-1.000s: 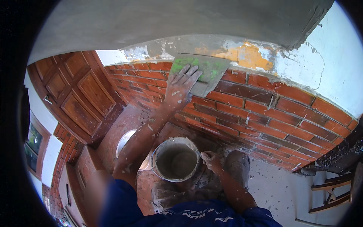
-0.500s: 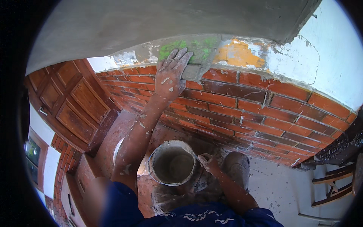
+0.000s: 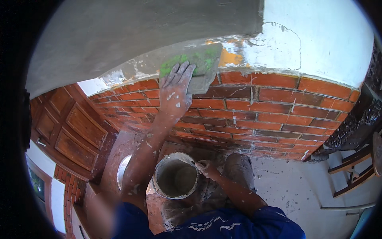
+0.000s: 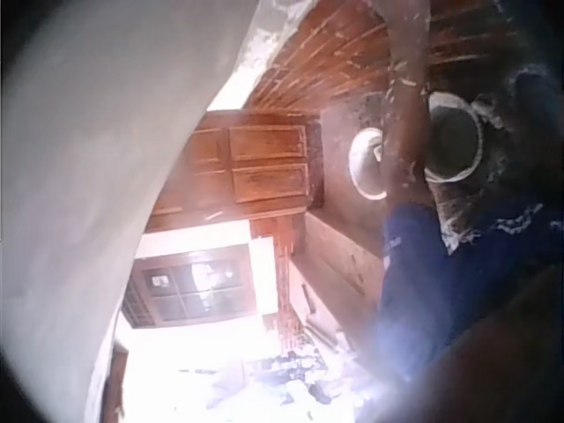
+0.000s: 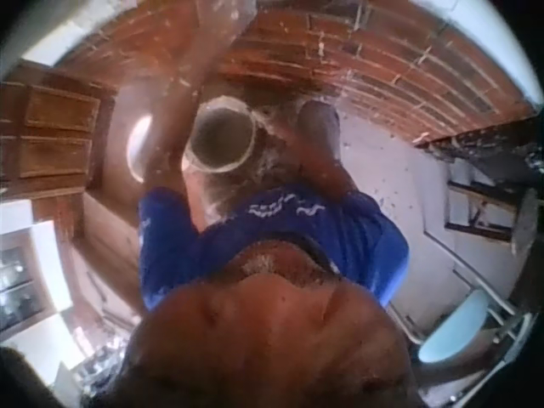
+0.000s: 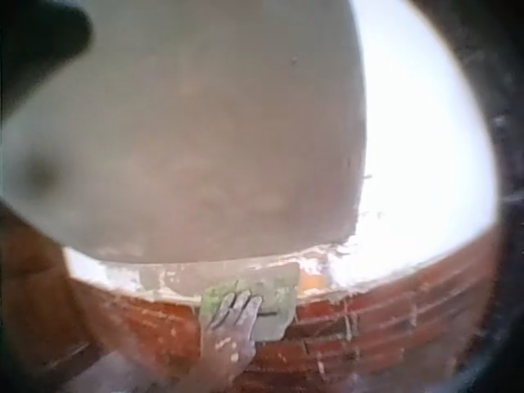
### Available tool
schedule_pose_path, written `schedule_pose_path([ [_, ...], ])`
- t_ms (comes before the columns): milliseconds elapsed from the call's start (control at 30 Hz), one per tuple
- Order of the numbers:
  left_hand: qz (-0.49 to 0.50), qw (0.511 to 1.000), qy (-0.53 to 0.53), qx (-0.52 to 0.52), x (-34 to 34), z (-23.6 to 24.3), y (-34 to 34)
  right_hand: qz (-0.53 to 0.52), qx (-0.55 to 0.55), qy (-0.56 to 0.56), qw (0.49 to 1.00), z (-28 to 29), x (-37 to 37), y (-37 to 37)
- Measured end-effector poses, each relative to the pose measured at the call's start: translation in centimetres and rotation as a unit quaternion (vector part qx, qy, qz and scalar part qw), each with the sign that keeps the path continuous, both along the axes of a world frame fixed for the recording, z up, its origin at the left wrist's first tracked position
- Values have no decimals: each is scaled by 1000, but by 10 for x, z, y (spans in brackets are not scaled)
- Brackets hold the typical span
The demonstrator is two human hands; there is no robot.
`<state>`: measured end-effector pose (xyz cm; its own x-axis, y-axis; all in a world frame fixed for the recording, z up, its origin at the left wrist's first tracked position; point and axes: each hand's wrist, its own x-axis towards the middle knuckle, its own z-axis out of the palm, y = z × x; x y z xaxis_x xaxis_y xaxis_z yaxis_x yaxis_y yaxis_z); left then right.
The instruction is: The person applies plaster or mortar to a brick wall using a trowel and a hawk.
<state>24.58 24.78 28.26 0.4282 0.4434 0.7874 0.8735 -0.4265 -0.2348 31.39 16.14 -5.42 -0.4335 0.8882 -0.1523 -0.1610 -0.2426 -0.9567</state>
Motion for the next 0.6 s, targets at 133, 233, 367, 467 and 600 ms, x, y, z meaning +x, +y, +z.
schedule_pose_path([
  [133,-17,998,30,-57,7,-17,-10,-8,19,-43,999,-1,3,4],
  [233,-50,997,-7,-65,36,1,-24,-24,40,-54,997,-22,1,11],
  [367,-71,997,8,9,66,14,-28,-25,110,-51,992,-32,-8,13],
  [467,-58,998,7,14,73,17,-24,-13,75,-18,997,-30,-5,10],
  [600,-45,999,12,8,80,25,-23,-11,71,-36,997,-24,3,10],
])
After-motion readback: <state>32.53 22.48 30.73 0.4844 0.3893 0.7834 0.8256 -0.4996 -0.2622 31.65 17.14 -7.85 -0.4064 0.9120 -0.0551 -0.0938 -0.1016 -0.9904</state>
